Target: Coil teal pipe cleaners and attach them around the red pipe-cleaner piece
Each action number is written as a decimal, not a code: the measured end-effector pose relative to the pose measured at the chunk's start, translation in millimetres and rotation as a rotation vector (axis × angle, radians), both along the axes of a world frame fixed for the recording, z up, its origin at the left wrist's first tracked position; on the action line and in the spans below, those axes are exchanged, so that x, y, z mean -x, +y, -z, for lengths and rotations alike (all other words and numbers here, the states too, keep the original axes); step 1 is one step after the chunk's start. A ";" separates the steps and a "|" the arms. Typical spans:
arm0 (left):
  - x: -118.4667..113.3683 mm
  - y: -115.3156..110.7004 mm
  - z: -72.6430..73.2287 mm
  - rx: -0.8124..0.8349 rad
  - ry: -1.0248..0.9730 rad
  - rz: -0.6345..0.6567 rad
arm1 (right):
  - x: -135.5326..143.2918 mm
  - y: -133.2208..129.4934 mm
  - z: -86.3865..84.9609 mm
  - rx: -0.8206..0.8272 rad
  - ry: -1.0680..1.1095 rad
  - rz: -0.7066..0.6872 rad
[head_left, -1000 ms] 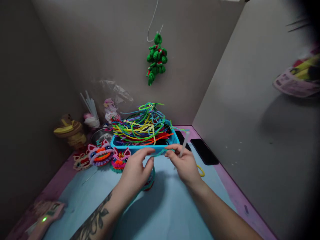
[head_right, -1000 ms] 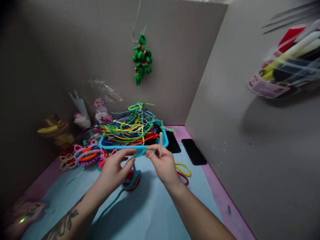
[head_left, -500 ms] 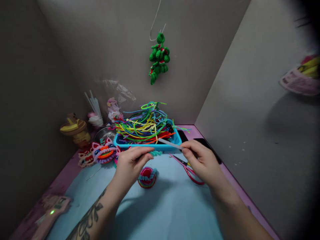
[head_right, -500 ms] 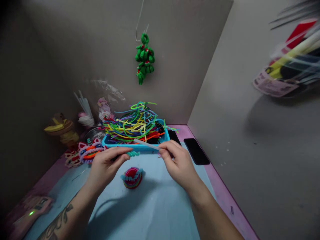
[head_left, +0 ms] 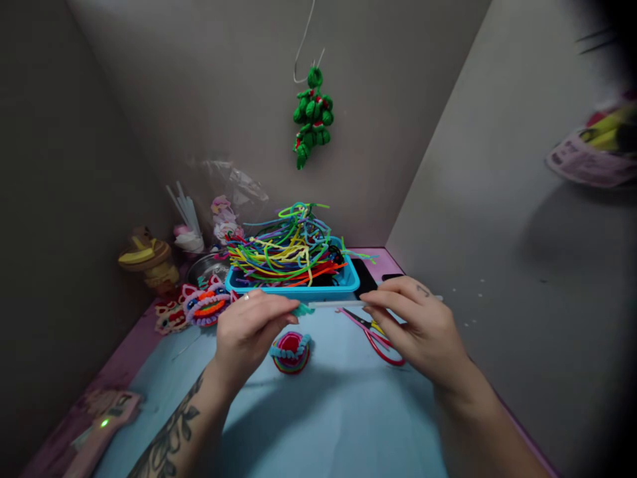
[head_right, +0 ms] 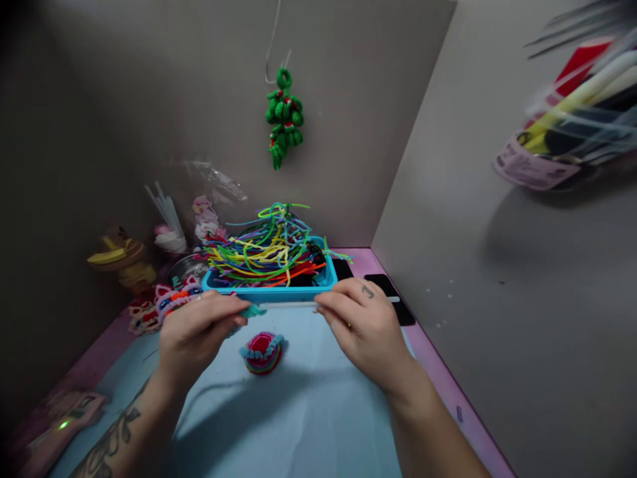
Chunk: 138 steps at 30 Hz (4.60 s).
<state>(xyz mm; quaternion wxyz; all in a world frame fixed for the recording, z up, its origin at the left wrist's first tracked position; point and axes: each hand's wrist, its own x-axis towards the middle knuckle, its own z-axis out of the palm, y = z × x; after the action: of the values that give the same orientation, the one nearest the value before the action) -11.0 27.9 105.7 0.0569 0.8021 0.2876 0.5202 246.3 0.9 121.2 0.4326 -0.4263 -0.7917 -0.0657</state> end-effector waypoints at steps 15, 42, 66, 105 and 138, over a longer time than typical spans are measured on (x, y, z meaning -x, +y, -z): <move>-2.3 1.4 -2.4 -0.014 -0.013 0.081 | 4.9 1.4 6.1 -0.107 -0.024 0.001; -6.0 4.3 0.0 0.029 0.006 0.080 | 19.9 6.7 15.0 -0.091 0.007 -0.065; -18.1 4.7 20.6 0.435 -0.208 0.121 | 37.2 9.8 21.6 0.400 0.233 -0.274; -44.6 -15.5 11.2 1.079 -0.325 0.133 | 47.1 9.5 59.2 -0.302 -0.077 0.112; -37.0 -6.3 16.7 0.623 -0.283 0.040 | 51.1 4.6 28.0 0.484 0.416 -0.204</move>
<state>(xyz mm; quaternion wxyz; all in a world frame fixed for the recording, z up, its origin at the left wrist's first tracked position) 26.1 21.7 89.0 0.3487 0.6716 0.4062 0.5122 195.2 5.5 93.2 0.4753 -0.4396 -0.7178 0.2562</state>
